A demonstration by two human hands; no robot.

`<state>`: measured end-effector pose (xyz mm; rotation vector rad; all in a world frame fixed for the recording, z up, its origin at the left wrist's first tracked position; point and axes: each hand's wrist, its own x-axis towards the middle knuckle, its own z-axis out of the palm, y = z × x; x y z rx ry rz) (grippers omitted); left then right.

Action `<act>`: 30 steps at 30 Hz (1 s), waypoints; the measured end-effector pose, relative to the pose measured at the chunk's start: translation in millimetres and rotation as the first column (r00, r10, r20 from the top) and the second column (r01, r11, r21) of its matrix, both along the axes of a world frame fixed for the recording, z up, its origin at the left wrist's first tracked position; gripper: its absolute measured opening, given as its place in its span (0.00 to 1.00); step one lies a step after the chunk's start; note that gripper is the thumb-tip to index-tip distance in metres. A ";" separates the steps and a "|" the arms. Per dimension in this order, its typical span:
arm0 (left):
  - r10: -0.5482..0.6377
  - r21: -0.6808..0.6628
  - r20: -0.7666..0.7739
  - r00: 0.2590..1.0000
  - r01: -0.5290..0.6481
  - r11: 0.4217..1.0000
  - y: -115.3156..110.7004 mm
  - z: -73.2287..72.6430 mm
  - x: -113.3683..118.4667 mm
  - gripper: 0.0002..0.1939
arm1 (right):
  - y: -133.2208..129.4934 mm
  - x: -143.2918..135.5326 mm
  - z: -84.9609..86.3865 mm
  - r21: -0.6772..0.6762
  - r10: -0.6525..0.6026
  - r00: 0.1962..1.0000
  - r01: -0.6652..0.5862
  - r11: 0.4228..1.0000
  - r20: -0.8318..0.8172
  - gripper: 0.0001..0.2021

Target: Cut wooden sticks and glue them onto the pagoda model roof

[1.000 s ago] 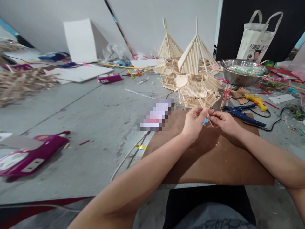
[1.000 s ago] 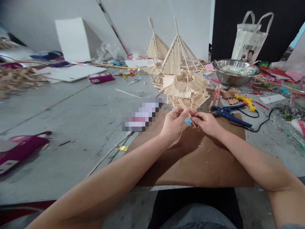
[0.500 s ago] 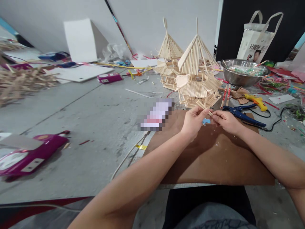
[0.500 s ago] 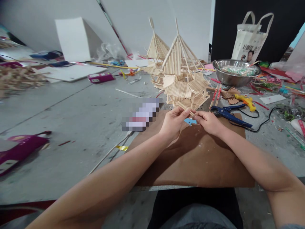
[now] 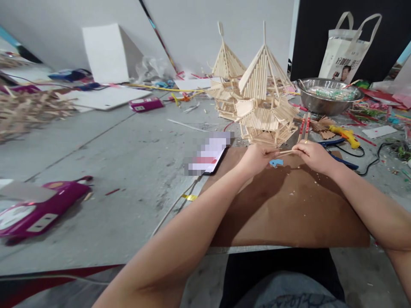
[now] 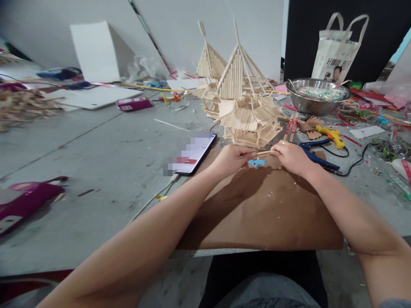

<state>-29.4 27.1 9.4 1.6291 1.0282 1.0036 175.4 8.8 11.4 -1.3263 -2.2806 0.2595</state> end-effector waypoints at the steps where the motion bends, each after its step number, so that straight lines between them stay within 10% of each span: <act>1: -0.049 -0.024 -0.096 0.994 0.047 0.999 -0.2 0.2 -0.2 0.04 | 0.0 0.6 1.2 -0.008 0.018 1.000 -0.018 1.000 -0.023 0.13; 5: -0.260 -0.169 -0.303 0.917 0.217 0.961 -2.8 2.4 0.4 0.06 | 0.2 0.8 1.7 -0.065 0.019 0.977 -0.034 0.997 -0.214 0.07; 10: -0.364 -0.359 -0.102 0.926 0.307 0.882 -8.7 2.0 6.2 0.08 | 2.1 -5.6 -2.8 -0.205 -0.163 0.729 0.031 0.978 -0.665 0.31; 14: -0.280 -0.433 0.087 0.956 0.289 0.854 -15.1 -2.4 14.5 0.10 | 2.3 -12.2 -5.9 -0.385 -0.292 0.588 -0.037 0.922 -0.755 0.29; 23: -0.045 -0.373 0.383 0.923 0.199 0.907 -21.3 -10.0 21.0 0.15 | -10.3 -17.7 -19.6 -0.162 0.063 0.862 -0.165 0.973 -0.503 0.44; 30: -0.018 -0.374 0.417 0.909 0.189 0.908 -25.0 -9.6 25.4 0.16 | -12.3 -16.9 -20.3 -0.105 0.095 0.936 -0.138 0.985 -0.340 0.44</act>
